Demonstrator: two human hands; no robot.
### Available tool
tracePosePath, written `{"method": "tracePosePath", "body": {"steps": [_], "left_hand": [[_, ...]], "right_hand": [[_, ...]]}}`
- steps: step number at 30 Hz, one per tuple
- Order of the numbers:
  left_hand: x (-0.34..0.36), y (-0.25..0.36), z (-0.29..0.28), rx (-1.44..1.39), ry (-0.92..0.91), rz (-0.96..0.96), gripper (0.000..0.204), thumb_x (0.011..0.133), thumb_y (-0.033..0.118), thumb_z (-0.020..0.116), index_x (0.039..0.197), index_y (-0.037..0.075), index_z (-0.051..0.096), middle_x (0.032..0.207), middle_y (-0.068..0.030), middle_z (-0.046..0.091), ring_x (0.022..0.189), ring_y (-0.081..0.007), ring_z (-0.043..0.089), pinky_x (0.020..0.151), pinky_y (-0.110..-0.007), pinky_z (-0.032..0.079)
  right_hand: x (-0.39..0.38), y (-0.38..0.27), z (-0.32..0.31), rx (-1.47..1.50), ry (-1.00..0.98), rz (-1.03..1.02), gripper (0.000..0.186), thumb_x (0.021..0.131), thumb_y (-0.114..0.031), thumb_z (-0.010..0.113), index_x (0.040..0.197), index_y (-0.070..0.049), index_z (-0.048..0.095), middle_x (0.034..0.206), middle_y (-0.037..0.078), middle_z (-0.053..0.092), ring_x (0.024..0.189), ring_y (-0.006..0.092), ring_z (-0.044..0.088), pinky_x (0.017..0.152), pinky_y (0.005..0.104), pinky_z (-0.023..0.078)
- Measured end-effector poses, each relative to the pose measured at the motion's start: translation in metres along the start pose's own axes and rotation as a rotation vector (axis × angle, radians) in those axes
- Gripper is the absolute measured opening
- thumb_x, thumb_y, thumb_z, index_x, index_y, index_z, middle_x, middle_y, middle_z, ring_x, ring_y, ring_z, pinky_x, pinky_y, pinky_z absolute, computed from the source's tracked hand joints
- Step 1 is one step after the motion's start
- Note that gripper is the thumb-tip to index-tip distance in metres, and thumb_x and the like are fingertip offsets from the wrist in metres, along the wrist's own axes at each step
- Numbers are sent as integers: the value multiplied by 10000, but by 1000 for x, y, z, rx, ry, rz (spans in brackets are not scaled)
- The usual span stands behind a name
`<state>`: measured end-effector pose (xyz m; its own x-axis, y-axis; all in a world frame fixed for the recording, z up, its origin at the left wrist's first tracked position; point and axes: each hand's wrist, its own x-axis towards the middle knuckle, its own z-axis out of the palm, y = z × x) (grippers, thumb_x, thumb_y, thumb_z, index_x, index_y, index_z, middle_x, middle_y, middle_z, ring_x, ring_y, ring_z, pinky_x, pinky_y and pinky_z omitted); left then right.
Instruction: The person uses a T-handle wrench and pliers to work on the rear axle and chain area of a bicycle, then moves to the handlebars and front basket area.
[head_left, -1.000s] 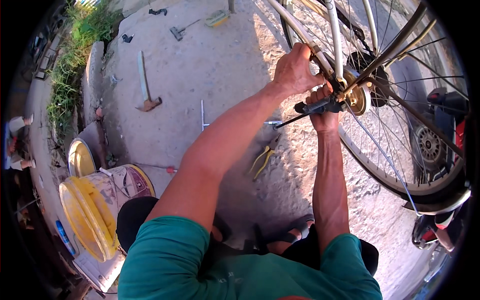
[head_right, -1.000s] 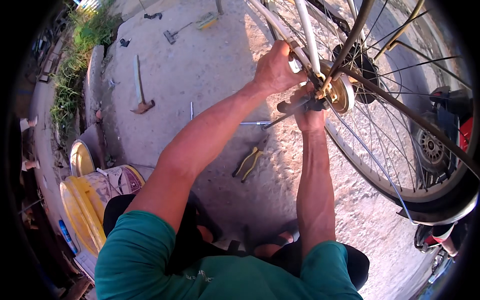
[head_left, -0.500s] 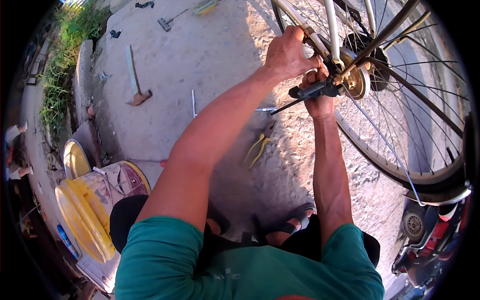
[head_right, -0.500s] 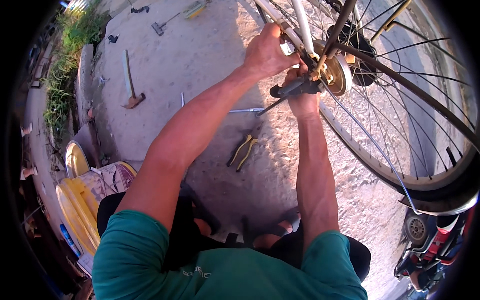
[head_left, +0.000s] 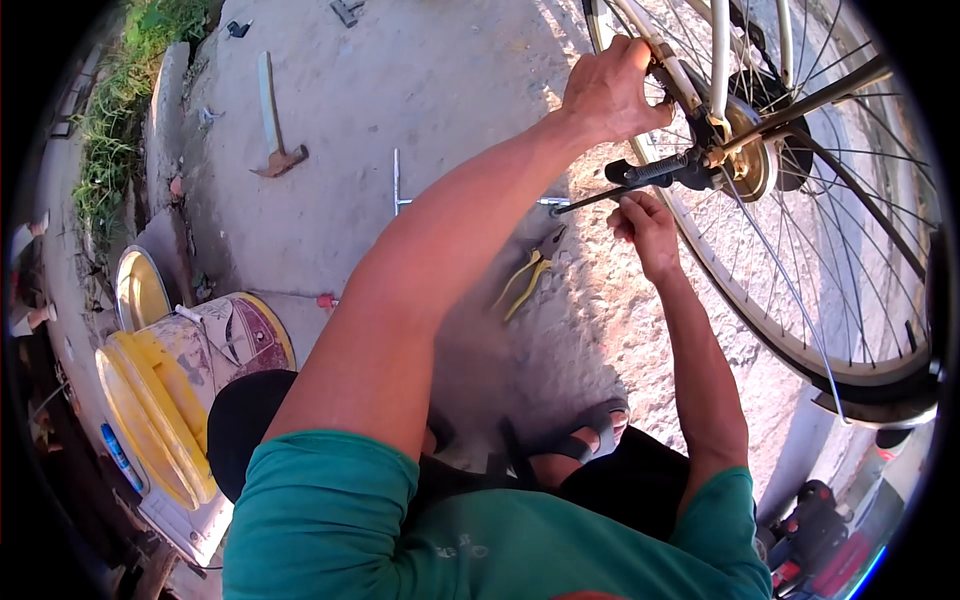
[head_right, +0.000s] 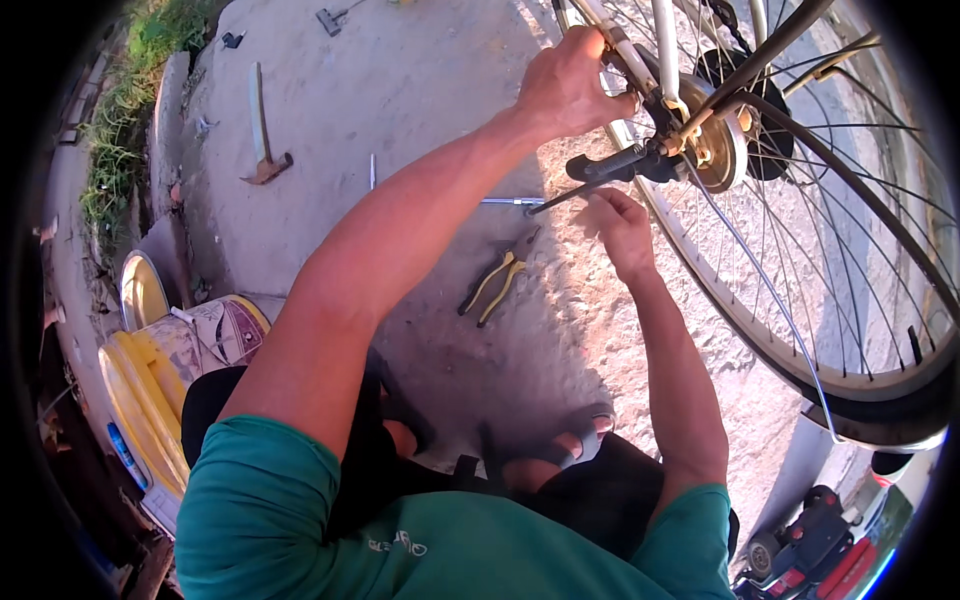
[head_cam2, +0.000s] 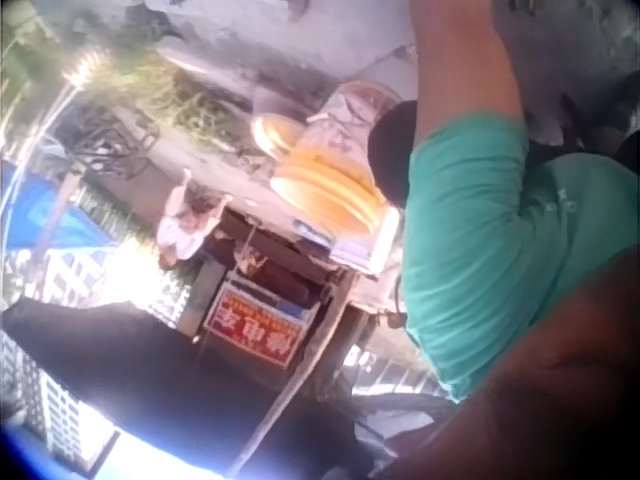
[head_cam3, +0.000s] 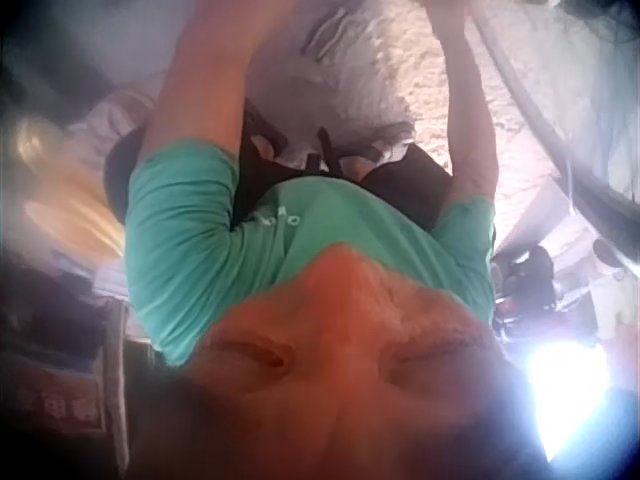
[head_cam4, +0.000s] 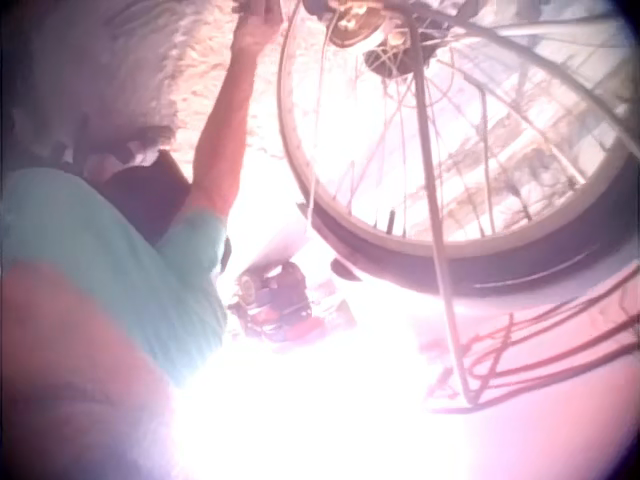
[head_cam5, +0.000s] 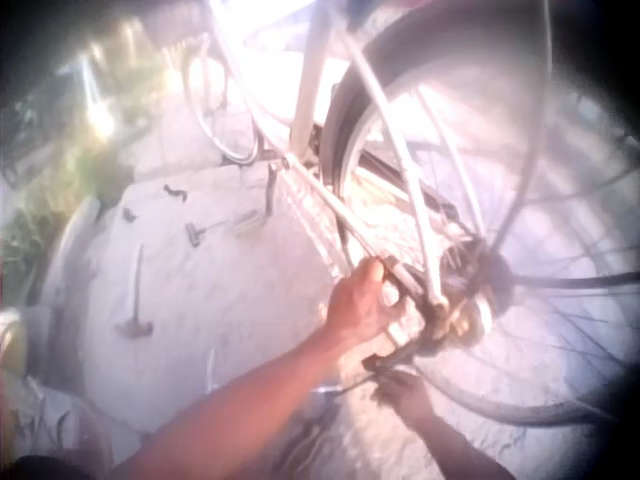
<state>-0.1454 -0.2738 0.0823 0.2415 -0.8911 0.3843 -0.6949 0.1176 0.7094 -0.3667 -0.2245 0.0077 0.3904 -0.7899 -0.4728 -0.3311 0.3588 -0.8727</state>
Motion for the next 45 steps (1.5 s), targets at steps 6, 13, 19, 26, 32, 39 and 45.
{"method": "tracePosePath", "body": {"steps": [6, 13, 19, 26, 32, 39, 45], "left_hand": [[-1, -2, -6, 34, -42, -14, 689, 724, 412, 849, 1181, -39, 597, 1137, -232, 628, 995, -378, 691, 886, -473, 570], [2, -1, 1, -30, -28, 9, 718, 690, 378, 875, 1178, -53, 570, 1118, -231, 617, 957, -401, 676, 879, -485, 562], [0, 3, -4, -49, -52, -69, 692, 697, 375, 869, 1234, 41, 587, 1157, -190, 622, 1022, -383, 681, 894, -471, 567], [2, 2, 1, 1, -66, -65, 674, 715, 405, 865, 1184, 6, 592, 1091, -178, 627, 958, -359, 695, 865, -460, 571], [1, -1, -1, 21, -16, -11, 647, 715, 400, 871, 1178, 33, 608, 1049, -155, 628, 925, -339, 705, 835, -456, 572], [2, 3, -1, -62, -59, -28, 658, 743, 430, 827, 1179, -3, 594, 1108, -208, 634, 965, -382, 682, 881, -482, 560], [2, 8, -11, 13, -145, -94, 651, 747, 429, 820, 1176, -6, 595, 1127, -203, 639, 988, -375, 683, 907, -463, 554]], "right_hand": [[-52, 16, 56, -826, -569, -166, 321, 897, -322, 656, 1124, -103, 717, 878, 196, 736, 865, 393, 722, 812, 462, 563], [-87, 40, 96, -1007, -644, -131, 621, 916, -341, 651, 1495, -205, 472, 904, 233, 730, 874, 449, 711, 811, 540, 573], [-89, 50, 120, -1190, -447, -123, 648, 949, -385, 647, 1518, -207, 392, 941, 228, 734, 864, 431, 726, 752, 550, 571], [-104, 63, 112, -1089, -298, -120, 661, 903, -329, 686, 1484, -178, 411, 995, 236, 733, 878, 431, 727, 770, 526, 569], [-111, 69, 91, -834, -113, 6, 815, 808, -287, 738, 1511, -96, 373, 993, 213, 746, 900, 383, 742, 812, 482, 580], [-94, 56, 9, -296, -158, 522, 341, 796, -273, 720, 937, 37, 718, 770, 65, 632, 690, 173, 574, 654, 354, 474], [-117, 20, -59, -320, -176, 117, 313, 780, -136, 770, 1057, -1, 717, 1384, 118, 566, 1205, 241, 589, 1019, 351, 470]]}}
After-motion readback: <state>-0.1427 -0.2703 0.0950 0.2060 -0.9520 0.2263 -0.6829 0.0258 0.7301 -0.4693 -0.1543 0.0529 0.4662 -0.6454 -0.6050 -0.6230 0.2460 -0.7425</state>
